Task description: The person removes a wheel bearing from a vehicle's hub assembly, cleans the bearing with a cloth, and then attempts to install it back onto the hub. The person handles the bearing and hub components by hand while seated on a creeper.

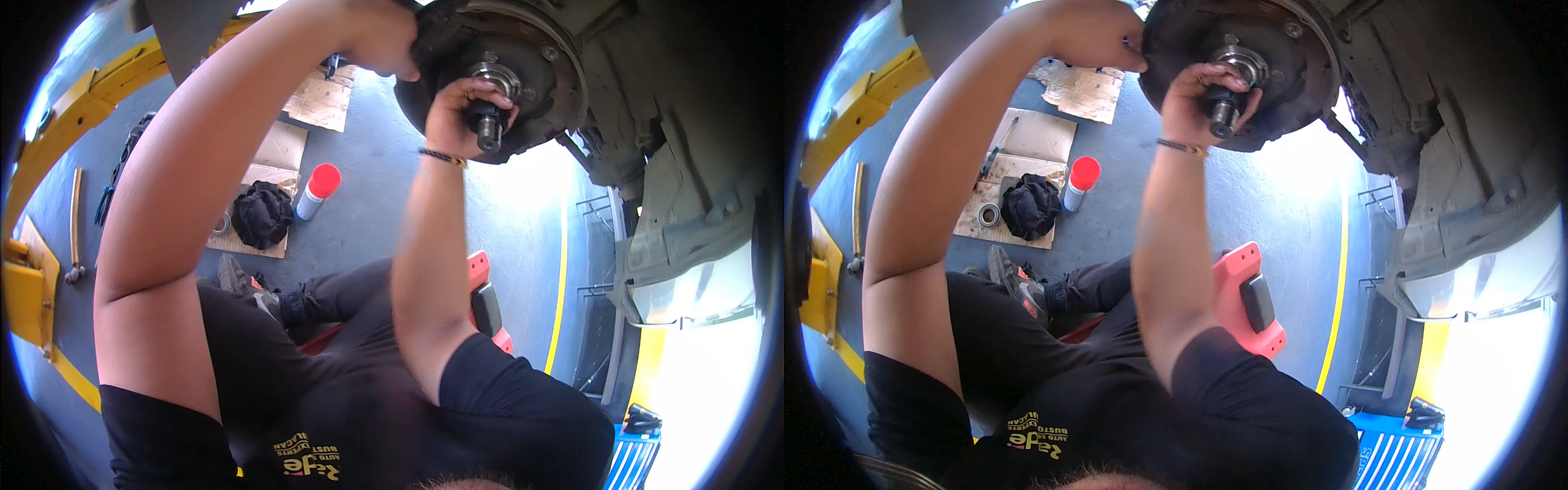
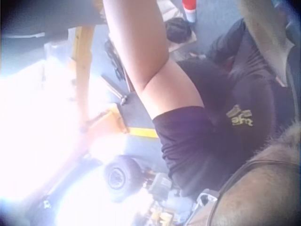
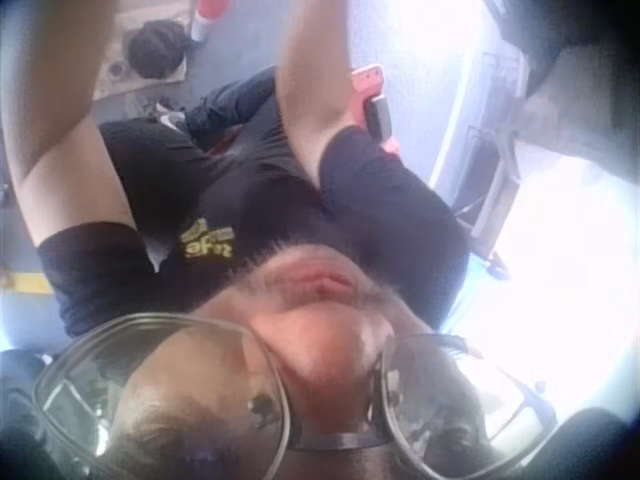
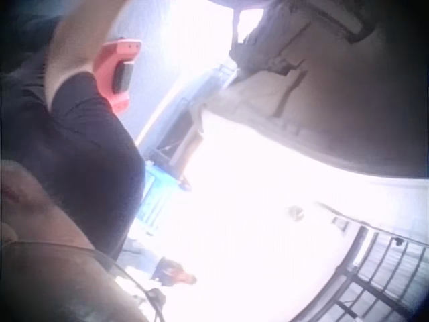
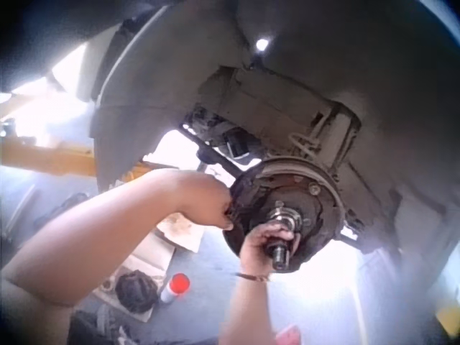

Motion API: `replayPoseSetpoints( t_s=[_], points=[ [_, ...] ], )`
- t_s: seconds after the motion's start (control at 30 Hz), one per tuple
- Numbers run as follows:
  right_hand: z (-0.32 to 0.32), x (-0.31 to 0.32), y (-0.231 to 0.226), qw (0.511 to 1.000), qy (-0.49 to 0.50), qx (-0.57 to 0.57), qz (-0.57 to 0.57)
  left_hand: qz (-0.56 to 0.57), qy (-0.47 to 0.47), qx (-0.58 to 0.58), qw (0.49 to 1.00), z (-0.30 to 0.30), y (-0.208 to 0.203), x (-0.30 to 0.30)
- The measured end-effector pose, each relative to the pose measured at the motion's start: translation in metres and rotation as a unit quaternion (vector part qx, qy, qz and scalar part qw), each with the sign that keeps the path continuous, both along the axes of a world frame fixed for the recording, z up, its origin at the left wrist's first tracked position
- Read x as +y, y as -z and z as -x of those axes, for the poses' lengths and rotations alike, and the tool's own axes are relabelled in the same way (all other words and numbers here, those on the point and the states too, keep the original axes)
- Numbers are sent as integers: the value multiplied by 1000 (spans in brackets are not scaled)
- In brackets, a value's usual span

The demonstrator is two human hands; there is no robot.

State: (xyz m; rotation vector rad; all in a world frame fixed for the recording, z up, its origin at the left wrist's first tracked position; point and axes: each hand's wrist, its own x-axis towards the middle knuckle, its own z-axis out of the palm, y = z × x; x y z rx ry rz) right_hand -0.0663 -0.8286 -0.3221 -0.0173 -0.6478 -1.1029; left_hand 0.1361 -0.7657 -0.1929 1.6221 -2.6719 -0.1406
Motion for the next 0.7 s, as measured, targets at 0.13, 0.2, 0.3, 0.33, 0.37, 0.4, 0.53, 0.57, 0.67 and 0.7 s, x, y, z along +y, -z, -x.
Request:
replayPoseSetpoints(
  t_s=[0.13,0.2,0.3,0.33,0.37,0.4,0.53,0.57,0.67,0.7],
  points=[
    [9,8,-5,990,-86,96,66,63,-30,33,997,-5,30,2],
    [43,19,-24,918,-31,396,20,89,-28,65,993,-10,42,-2],
    [80,23,-56,674,60,733,66,111,-20,130,985,6,54,-13],
    [86,26,-61,627,65,769,103,23,-48,238,970,19,61,-14],
    [88,28,-65,625,89,773,61,-65,-92,337,935,37,67,-14],
    [88,29,-67,637,107,762,55,-148,-124,431,882,53,71,-15],
    [82,36,-63,683,107,721,44,-349,-146,659,650,104,90,-11],
    [80,39,-58,669,170,723,17,-367,-144,703,592,114,94,-9],
    [78,41,-44,689,251,677,-62,-370,-130,800,454,127,101,-4],
    [77,42,-39,707,249,658,-74,-372,-125,812,432,128,103,-2]
  ],
)
